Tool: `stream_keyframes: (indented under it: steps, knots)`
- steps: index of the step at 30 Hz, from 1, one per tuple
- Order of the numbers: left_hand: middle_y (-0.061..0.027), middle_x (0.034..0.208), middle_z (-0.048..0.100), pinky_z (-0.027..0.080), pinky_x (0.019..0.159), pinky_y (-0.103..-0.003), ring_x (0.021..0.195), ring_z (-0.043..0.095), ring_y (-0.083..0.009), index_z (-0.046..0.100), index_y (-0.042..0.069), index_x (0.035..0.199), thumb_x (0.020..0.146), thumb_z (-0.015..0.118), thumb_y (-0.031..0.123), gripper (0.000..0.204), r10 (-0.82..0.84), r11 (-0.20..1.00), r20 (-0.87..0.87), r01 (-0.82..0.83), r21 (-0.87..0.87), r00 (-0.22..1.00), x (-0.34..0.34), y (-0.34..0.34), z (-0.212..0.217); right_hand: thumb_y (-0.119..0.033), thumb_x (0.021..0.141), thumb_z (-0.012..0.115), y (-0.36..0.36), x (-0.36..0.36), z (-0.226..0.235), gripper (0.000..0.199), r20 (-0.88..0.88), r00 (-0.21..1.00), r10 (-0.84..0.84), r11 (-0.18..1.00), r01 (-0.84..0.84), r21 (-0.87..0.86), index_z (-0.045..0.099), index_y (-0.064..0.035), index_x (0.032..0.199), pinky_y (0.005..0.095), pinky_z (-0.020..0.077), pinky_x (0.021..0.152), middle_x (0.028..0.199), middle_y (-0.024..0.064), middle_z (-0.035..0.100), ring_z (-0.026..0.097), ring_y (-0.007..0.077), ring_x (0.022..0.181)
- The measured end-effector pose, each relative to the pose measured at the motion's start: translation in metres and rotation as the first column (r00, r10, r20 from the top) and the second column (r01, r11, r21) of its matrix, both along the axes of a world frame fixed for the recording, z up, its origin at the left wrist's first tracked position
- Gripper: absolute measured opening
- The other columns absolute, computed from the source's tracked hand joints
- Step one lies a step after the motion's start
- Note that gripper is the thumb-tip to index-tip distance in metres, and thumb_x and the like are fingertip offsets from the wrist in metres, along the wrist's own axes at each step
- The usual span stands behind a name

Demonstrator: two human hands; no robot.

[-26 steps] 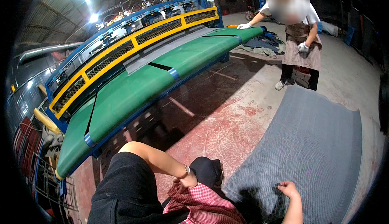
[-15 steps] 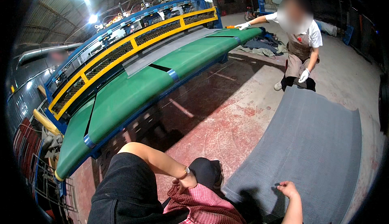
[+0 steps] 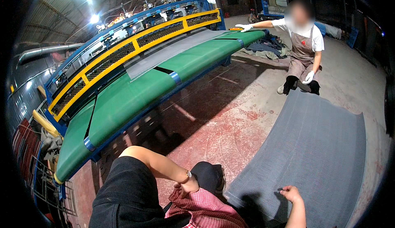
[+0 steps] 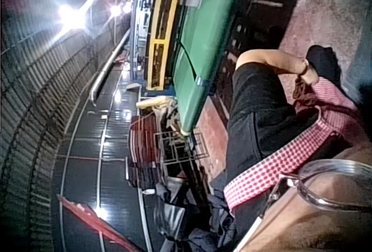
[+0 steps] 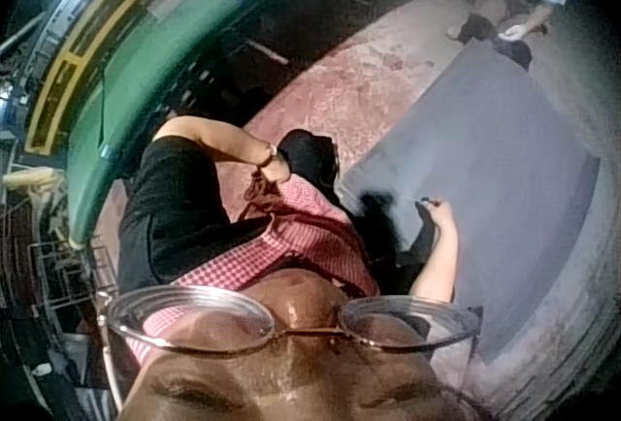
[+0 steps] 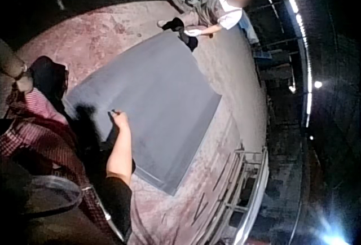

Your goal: The person works with a second person to pull rubber sheets from a conveyor machine and stack them on the floor.

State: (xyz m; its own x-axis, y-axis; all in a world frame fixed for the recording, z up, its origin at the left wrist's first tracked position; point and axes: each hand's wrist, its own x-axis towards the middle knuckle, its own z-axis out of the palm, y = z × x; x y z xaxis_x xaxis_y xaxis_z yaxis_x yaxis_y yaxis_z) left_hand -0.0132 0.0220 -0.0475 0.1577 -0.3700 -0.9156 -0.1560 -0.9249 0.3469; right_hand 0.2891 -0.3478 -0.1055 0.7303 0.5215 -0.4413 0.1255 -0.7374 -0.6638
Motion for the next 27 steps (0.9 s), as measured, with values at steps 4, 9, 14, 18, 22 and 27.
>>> stream_keyframes:
  steps: [4, 9, 14, 18, 22, 27]
  knots:
    - [-0.008, 0.059, 0.062, 0.049, 0.047, -0.029, 0.052, 0.061, -0.0175, 0.063, 0.002, 0.06, 0.072, 0.06, 0.027, 0.027, 0.053, 0.996, -0.139, -0.043, 0.075, 0.989, 0.016, -0.024, 0.058, -0.022, 0.064, 0.07, 0.0, 0.0, 0.002, 0.036, -0.027, 1.0, -0.008, 1.0, 0.008, -0.009, 0.058, 0.0017, 0.09, 0.0274, 0.0455, 0.067, 0.075, 0.0096, 0.06, 0.057, 0.0182, 0.069]
    - [-0.009, 0.061, 0.062, 0.049, 0.047, -0.03, 0.053, 0.061, -0.0184, 0.063, 0.001, 0.063, 0.071, 0.061, 0.027, 0.027, 0.077, 0.994, -0.178, -0.06, 0.096, 0.981, 0.014, -0.024, 0.055, -0.022, 0.064, 0.07, 0.002, -0.002, 0.008, 0.036, -0.011, 1.0, 0.003, 1.0, -0.003, -0.002, 0.058, 0.0019, 0.089, 0.0273, 0.0456, 0.067, 0.075, 0.0095, 0.06, 0.057, 0.0181, 0.069]
    - [-0.0086, 0.058, 0.061, 0.049, 0.047, -0.03, 0.053, 0.061, -0.0198, 0.063, 0.001, 0.063, 0.07, 0.062, 0.027, 0.026, 0.101, 0.994, -0.194, -0.091, 0.06, 0.976, 0.014, -0.018, 0.044, -0.022, 0.064, 0.07, 0.0, 0.0, 0.005, 0.037, -0.022, 1.0, -0.008, 1.0, 0.009, 0.003, 0.058, 0.0023, 0.09, 0.0275, 0.0455, 0.067, 0.075, 0.0095, 0.06, 0.057, 0.0178, 0.069]
    - [-0.0087, 0.058, 0.061, 0.049, 0.047, -0.031, 0.052, 0.061, -0.02, 0.063, 0.002, 0.063, 0.07, 0.062, 0.027, 0.026, 0.069, 0.995, -0.175, -0.056, 0.08, 0.982, 0.008, -0.014, 0.032, -0.022, 0.064, 0.07, 0.001, -0.001, 0.011, 0.038, 0.005, 1.0, 0.022, 1.0, -0.022, -0.011, 0.058, 0.0026, 0.09, 0.0273, 0.0453, 0.067, 0.075, 0.0096, 0.061, 0.057, 0.0173, 0.069]
    - [-0.008, 0.057, 0.061, 0.048, 0.047, -0.03, 0.051, 0.061, -0.0189, 0.063, 0.003, 0.061, 0.069, 0.062, 0.027, 0.025, 0.049, 0.999, -0.09, -0.047, 0.02, 0.995, 0.008, -0.014, 0.034, -0.023, 0.063, 0.07, 0.001, -0.001, 0.008, 0.038, -0.022, 1.0, 0.01, 1.0, -0.01, -0.009, 0.059, 0.0019, 0.09, 0.0276, 0.0452, 0.068, 0.077, 0.0101, 0.061, 0.058, 0.0183, 0.07]
    - [-0.0078, 0.057, 0.061, 0.048, 0.047, -0.03, 0.049, 0.06, -0.0184, 0.063, 0.003, 0.06, 0.069, 0.061, 0.025, 0.023, 0.045, 0.999, -0.084, -0.045, 0.005, 0.995, 0.006, -0.015, 0.038, -0.024, 0.063, 0.07, -0.004, 0.007, -0.017, 0.038, -0.044, 0.999, -0.002, 1.0, 0.002, 0.008, 0.059, 0.0006, 0.09, 0.0291, 0.0452, 0.069, 0.078, 0.0112, 0.061, 0.058, 0.021, 0.071]
